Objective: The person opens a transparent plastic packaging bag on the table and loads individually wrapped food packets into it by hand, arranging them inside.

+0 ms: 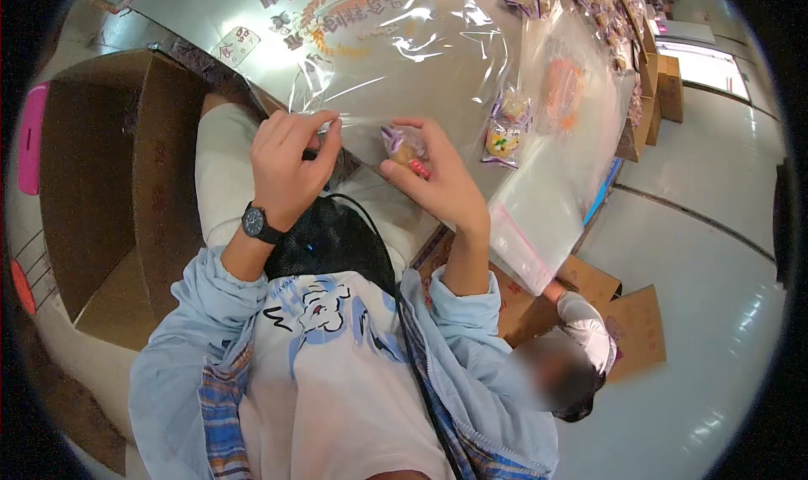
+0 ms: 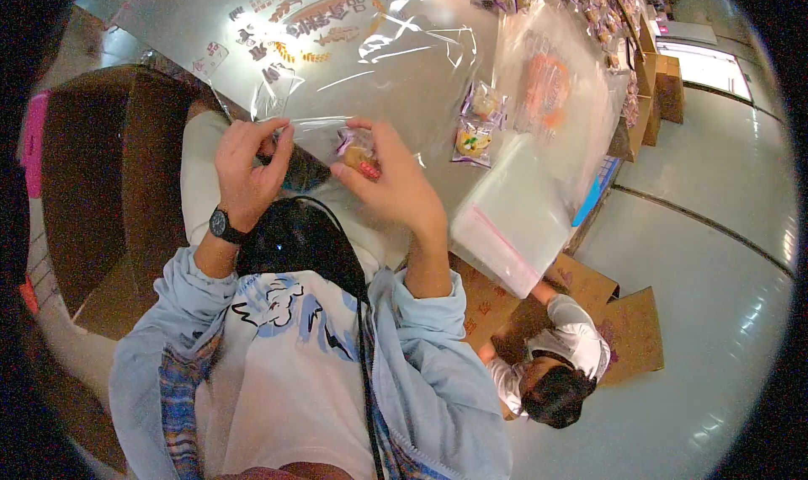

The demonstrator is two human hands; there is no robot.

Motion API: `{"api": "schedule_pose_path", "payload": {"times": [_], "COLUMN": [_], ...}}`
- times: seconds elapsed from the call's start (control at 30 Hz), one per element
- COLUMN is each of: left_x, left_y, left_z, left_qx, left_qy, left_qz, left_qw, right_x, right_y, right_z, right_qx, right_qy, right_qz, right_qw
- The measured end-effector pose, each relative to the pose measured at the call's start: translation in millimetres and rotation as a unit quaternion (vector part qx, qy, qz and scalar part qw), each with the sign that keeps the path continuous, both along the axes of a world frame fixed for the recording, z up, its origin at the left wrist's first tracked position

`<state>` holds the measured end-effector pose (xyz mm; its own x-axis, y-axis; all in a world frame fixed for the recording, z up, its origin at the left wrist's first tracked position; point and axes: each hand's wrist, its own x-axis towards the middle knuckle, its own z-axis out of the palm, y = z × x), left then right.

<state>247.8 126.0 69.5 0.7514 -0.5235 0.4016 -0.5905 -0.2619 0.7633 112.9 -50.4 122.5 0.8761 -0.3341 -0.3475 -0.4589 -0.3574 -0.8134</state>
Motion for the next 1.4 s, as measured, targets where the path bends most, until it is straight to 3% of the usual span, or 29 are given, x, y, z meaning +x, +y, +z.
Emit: {"api": "schedule_pose_path", "payload": {"times": [0.13,0.23,0.33,0.43,0.53,0.67,0.73,0.83,0.9,0.93,1.07,1.17,1.23,1.4], "left_x": [2.8,4.2,5.3,5.5,5.7,8.4,9.5,9.8,7.6,6.9,5.3,5.4,4.8,4.5], "left_y": [-2.0,-2.7,-2.5,-0.6,1.6,0.7,2.5,1.7,0.0,-1.2,-2.1,-2.5,-2.5,-1.7], "left_z": [-0.6,-1.0,-3.0,-6.9,-3.6,0.7,-1.7,-2.2,-2.7,-2.3,2.2,-0.2,-0.9,-6.3], "left_qx": [-0.013,0.0,0.003,0.027,0.067,0.168,0.2,0.191,0.157,0.139,0.122,0.104,0.087,0.083], "left_qy": [-0.045,-0.064,-0.044,-0.037,-0.057,-0.1,-0.1,-0.074,-0.076,-0.078,-0.105,-0.115,-0.105,-0.1], "left_qz": [-0.051,-0.056,-0.03,-0.017,-0.026,-0.036,-0.039,-0.047,-0.038,-0.035,-0.025,-0.014,-0.012,-0.006], "left_qw": [0.998,0.996,0.999,0.999,0.996,0.98,0.974,0.978,0.984,0.987,0.987,0.988,0.991,0.992], "right_x": [3.6,5.3,3.0,5.3,12.6,19.0,18.6,21.1,27.9,32.0,56.2,73.3,86.0,115.0], "right_y": [-0.4,5.7,3.4,-14.6,-18.9,-13.2,-13.0,-2.3,0.8,3.1,14.4,15.2,14.6,13.8], "right_z": [-12.1,-33.5,-32.9,-35.2,-38.8,-42.2,-42.4,-31.6,-28.1,-25.8,-14.4,-23.4,-37.8,-29.4], "right_qx": [0.014,-0.154,0.036,0.34,0.459,0.466,0.456,0.334,0.11,-0.007,-0.249,-0.156,-0.162,-0.197], "right_qy": [-0.067,-0.126,-0.048,0.006,-0.03,-0.024,-0.013,-0.049,-0.087,-0.105,-0.132,-0.167,-0.114,-0.125], "right_qz": [0.035,0.106,-0.014,-0.094,-0.13,-0.156,-0.154,-0.114,0.018,0.082,0.152,0.172,0.158,0.121], "right_qw": [0.997,0.974,0.998,0.936,0.878,0.87,0.877,0.934,0.99,0.991,0.947,0.958,0.967,0.965]}}
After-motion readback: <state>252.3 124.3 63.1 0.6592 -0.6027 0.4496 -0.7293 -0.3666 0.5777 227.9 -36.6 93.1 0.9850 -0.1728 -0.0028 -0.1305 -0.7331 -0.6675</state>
